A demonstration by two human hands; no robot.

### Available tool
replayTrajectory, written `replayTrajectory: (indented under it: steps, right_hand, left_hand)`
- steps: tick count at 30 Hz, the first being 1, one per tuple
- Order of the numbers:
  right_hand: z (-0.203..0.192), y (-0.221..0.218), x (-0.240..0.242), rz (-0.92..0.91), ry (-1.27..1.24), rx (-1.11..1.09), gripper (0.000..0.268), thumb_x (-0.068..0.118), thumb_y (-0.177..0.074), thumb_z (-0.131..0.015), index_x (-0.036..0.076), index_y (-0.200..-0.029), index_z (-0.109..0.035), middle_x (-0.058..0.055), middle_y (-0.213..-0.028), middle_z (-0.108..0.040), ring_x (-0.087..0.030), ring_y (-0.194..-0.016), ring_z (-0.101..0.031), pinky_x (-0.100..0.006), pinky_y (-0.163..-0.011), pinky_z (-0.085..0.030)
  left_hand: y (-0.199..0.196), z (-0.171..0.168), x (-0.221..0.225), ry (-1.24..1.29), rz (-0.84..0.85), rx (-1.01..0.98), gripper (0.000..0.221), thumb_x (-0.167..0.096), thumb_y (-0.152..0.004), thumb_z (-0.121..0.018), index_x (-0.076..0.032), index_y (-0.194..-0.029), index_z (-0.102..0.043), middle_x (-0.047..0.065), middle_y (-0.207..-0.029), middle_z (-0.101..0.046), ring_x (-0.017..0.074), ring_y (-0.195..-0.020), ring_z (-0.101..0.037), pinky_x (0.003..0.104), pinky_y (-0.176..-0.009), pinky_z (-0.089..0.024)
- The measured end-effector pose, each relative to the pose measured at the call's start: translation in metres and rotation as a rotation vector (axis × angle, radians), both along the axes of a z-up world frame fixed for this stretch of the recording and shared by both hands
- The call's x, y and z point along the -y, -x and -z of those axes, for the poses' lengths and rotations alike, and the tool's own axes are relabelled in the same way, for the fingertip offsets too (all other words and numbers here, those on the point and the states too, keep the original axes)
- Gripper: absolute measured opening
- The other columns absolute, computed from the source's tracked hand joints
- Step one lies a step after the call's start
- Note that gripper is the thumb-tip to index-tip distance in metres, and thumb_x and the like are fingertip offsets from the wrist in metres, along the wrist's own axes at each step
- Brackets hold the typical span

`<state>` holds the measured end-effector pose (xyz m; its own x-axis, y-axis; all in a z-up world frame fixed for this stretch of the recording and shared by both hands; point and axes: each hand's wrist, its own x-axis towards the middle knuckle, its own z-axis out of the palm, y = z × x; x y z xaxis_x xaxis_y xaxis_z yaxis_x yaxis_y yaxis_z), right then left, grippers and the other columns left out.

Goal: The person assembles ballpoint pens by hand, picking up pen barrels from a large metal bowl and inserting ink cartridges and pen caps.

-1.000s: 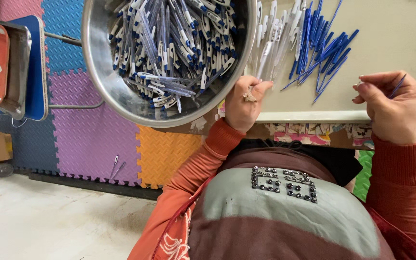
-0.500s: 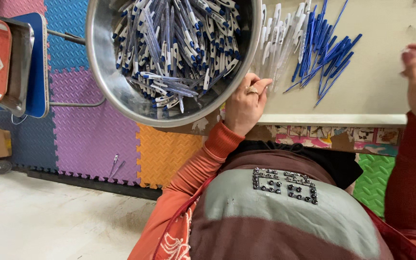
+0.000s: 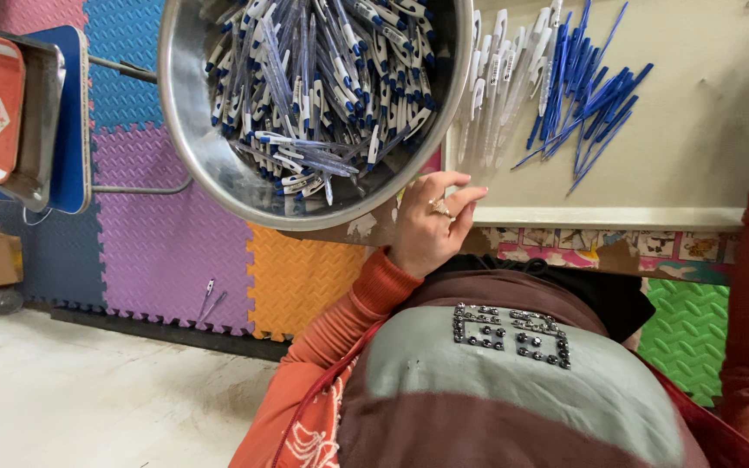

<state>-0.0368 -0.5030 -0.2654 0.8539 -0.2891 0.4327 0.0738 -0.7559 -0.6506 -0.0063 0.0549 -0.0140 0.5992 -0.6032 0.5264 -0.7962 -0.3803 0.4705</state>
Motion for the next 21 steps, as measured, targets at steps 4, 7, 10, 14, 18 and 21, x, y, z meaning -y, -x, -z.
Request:
replayTrajectory:
  steps: [4,7,10,14,18,21]
  right_hand:
    - [-0.033,0.009,-0.015,0.105,0.025,-0.006,0.009,-0.01,-0.127,-0.064,-0.01,-0.136,-0.066,-0.024,-0.123,-0.066,-0.035,-0.107,-0.065,-0.041,-0.095,-0.053]
    - [-0.107,0.029,-0.053,0.269,0.281,-0.087,0.005,0.0,-0.12,-0.086,0.005,-0.12,-0.083,-0.009,-0.111,-0.081,-0.02,-0.093,-0.075,-0.033,-0.076,-0.06]
    - [-0.156,0.04,-0.085,0.318,0.39,-0.133,0.011,0.009,-0.119,-0.1,0.012,-0.114,-0.091,0.0,-0.107,-0.087,-0.012,-0.082,-0.076,-0.029,-0.065,-0.06]
    - [-0.191,0.046,-0.143,0.154,0.083,-0.172,0.017,-0.007,-0.117,-0.097,0.003,-0.117,-0.083,-0.011,-0.105,-0.08,-0.016,-0.076,-0.063,-0.032,-0.062,-0.054]
    - [-0.18,0.052,-0.18,0.059,0.157,-0.174,0.018,0.002,-0.106,-0.096,0.008,-0.108,-0.079,-0.01,-0.1,-0.073,-0.021,-0.068,-0.057,-0.036,-0.076,-0.046]
    - [-0.161,0.051,-0.183,0.228,0.496,-0.32,0.008,0.011,-0.107,-0.082,0.01,-0.11,-0.075,-0.011,-0.106,-0.069,-0.026,-0.086,-0.06,-0.038,-0.065,-0.053]
  left_hand:
    - [0.003,-0.009,0.001,0.072,0.051,-0.001,0.012,-0.01,-0.104,-0.071,-0.014,-0.115,-0.075,0.006,-0.115,-0.068,0.0239,-0.1,-0.068,0.041,-0.096,-0.054]
    - [0.004,-0.011,0.004,0.081,0.093,-0.022,0.012,-0.01,-0.106,-0.068,-0.014,-0.115,-0.074,0.007,-0.115,-0.07,0.024,-0.1,-0.071,0.042,-0.098,-0.055]
    - [0.007,-0.006,0.005,0.059,0.116,-0.053,0.014,-0.008,-0.106,-0.067,-0.012,-0.118,-0.073,0.009,-0.116,-0.068,0.0261,-0.101,-0.069,0.041,-0.095,-0.058]
    - [0.011,0.0,0.004,0.043,0.135,-0.077,0.016,-0.008,-0.107,-0.066,-0.012,-0.12,-0.072,0.009,-0.118,-0.066,0.0276,-0.102,-0.069,0.042,-0.094,-0.059]
    - [0.01,-0.005,0.005,0.059,0.148,-0.081,0.015,-0.006,-0.106,-0.067,-0.011,-0.119,-0.072,0.009,-0.116,-0.066,0.0271,-0.1,-0.069,0.042,-0.09,-0.059]
    - [0.01,-0.005,0.004,0.07,0.151,-0.107,0.015,-0.003,-0.105,-0.067,-0.009,-0.118,-0.072,0.01,-0.114,-0.067,0.027,-0.099,-0.069,0.041,-0.092,-0.06]
